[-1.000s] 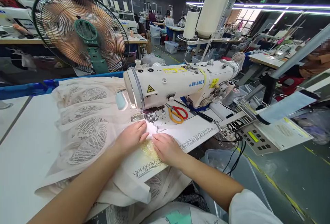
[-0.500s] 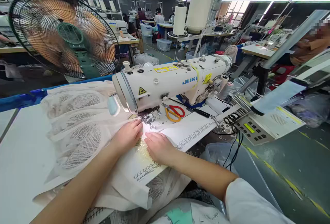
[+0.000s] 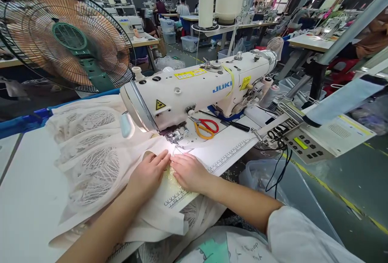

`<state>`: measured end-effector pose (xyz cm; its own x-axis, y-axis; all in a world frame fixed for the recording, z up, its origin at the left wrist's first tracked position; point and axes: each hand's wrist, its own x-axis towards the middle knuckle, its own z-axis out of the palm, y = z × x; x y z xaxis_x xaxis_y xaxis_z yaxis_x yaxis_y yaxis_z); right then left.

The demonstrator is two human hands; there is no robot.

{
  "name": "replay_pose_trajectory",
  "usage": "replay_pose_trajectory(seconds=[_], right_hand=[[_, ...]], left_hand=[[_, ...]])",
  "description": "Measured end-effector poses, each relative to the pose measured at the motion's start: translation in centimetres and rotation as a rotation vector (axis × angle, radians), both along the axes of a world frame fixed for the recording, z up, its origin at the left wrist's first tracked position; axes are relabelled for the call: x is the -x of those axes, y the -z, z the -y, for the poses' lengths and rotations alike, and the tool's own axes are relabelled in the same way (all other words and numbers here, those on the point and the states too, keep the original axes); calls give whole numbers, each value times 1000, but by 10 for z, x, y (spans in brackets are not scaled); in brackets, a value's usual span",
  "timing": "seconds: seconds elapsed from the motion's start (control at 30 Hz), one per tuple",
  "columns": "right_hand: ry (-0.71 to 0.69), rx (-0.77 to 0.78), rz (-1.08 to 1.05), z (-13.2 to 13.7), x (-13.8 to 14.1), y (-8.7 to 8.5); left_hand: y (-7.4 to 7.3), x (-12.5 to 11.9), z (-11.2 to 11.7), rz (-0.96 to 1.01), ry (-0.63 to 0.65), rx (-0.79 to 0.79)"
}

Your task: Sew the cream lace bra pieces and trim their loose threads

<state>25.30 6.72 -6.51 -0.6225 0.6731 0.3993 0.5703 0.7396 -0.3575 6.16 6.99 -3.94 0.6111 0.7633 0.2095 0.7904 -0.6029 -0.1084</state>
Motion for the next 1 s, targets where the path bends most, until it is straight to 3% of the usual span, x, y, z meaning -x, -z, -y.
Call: replay_pose_trajectory(seconds=[0.3, 0.8, 0.9, 1.0], right_hand=[[16, 40, -60, -2, 0, 0], [39, 81, -49, -5, 1, -3], [57, 10, -42, 6, 6, -10], [-70, -73, -25, 32, 18, -15]], left_hand=[[-1, 20, -24, 60, 83, 67], [-12, 23, -50, -67, 13, 24], [-12, 21, -51, -66, -16, 13], [-13, 19, -48, -66, -58, 5]])
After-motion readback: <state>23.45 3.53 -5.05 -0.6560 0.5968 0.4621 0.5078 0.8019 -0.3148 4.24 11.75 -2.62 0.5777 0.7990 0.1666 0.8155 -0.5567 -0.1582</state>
